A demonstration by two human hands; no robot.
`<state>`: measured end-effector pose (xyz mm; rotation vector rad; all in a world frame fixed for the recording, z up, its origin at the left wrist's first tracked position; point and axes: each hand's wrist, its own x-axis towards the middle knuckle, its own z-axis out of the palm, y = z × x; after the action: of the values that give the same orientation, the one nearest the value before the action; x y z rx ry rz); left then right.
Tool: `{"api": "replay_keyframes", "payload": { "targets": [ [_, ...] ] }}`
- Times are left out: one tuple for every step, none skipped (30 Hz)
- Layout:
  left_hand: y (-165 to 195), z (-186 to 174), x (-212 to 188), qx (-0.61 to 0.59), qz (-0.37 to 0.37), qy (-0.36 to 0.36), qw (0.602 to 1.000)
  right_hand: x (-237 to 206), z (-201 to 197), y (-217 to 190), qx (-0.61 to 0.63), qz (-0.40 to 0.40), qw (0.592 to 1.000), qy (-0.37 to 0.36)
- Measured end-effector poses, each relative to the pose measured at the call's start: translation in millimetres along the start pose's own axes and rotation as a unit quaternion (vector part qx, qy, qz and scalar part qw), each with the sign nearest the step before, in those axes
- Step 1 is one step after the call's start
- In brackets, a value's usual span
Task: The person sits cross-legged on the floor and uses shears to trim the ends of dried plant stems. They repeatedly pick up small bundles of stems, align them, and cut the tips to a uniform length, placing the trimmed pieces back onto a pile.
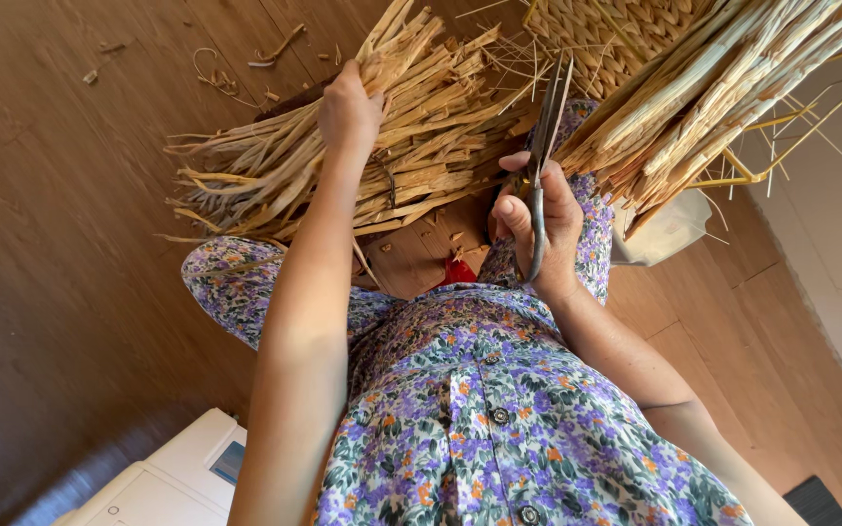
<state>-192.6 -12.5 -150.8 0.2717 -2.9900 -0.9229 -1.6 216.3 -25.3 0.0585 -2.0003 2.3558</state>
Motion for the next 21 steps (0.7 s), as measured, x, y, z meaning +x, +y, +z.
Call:
{"api": "replay_keyframes", "payload": {
  "targets": [
    [1,-10,-4,-0.051,-0.020,-0.020,0.998,1,0,-2,-0.010,-0.001,1.000,0.000],
    [2,-21,-9,-0.101,-0.039,-0.040,0.993,3,0,-4,-0.028,0.003,1.000,-0.007],
    [4,-31,-18,-0.158,-0.012,-0.025,0.987,6,-1,-6,-0.047,0.006,0.999,-0.014],
    [4,-41,-30,-0.215,0.015,-0.010,0.976,8,-3,-8,-0.067,0.010,0.997,-0.021],
    [4,-51,-42,-0.271,0.041,0.004,0.962,10,-3,-8,-0.107,0.008,0.994,-0.027],
    [3,-62,-56,-0.307,0.056,0.000,0.950,13,-3,-8,-0.146,0.005,0.989,-0.034],
    [1,-73,-69,-0.342,0.070,-0.003,0.937,16,-2,-7,-0.185,0.002,0.982,-0.042],
    [0,-83,-82,-0.376,0.084,-0.005,0.923,19,0,-6,-0.190,-0.016,0.981,-0.047],
    [-1,-92,-94,-0.372,0.087,-0.011,0.924,21,3,-4,-0.195,-0.033,0.979,-0.053],
    [-1,-99,-106,-0.368,0.090,-0.018,0.925,23,6,-2,-0.199,-0.050,0.977,-0.058],
    [-1,-105,-117,-0.364,0.092,-0.025,0.927,22,9,-2,-0.212,-0.070,0.972,-0.067],
    [0,-110,-127,-0.381,0.093,-0.036,0.919,22,12,-2,-0.224,-0.091,0.967,-0.077],
    [2,-114,-136,-0.399,0.095,-0.047,0.911,22,15,-3,-0.237,-0.112,0.961,-0.087],
    [5,-119,-143,-0.416,0.098,-0.059,0.902,21,20,-4,-0.239,-0.116,0.960,-0.087],
    [8,-124,-149,-0.419,0.119,-0.061,0.898,21,24,-6,-0.241,-0.120,0.959,-0.087],
    [11,-130,-155,-0.421,0.140,-0.064,0.894,20,28,-9,-0.244,-0.124,0.958,-0.086],
    [15,-135,-160,-0.424,0.161,-0.068,0.889,19,32,-12,-0.258,-0.133,0.953,-0.084],
    [19,-141,-165,-0.438,0.185,-0.043,0.879,18,37,-15,-0.272,-0.141,0.948,-0.082],
    [24,-145,-169,-0.451,0.209,-0.019,0.868,17,41,-17,-0.286,-0.150,0.943,-0.081],
    [29,-149,-173,-0.463,0.232,0.007,0.855,14,45,-21,-0.294,-0.150,0.941,-0.078],
    [36,-150,-176,-0.447,0.231,0.046,0.863,11,49,-23,-0.302,-0.151,0.938,-0.076]
  ]
}}
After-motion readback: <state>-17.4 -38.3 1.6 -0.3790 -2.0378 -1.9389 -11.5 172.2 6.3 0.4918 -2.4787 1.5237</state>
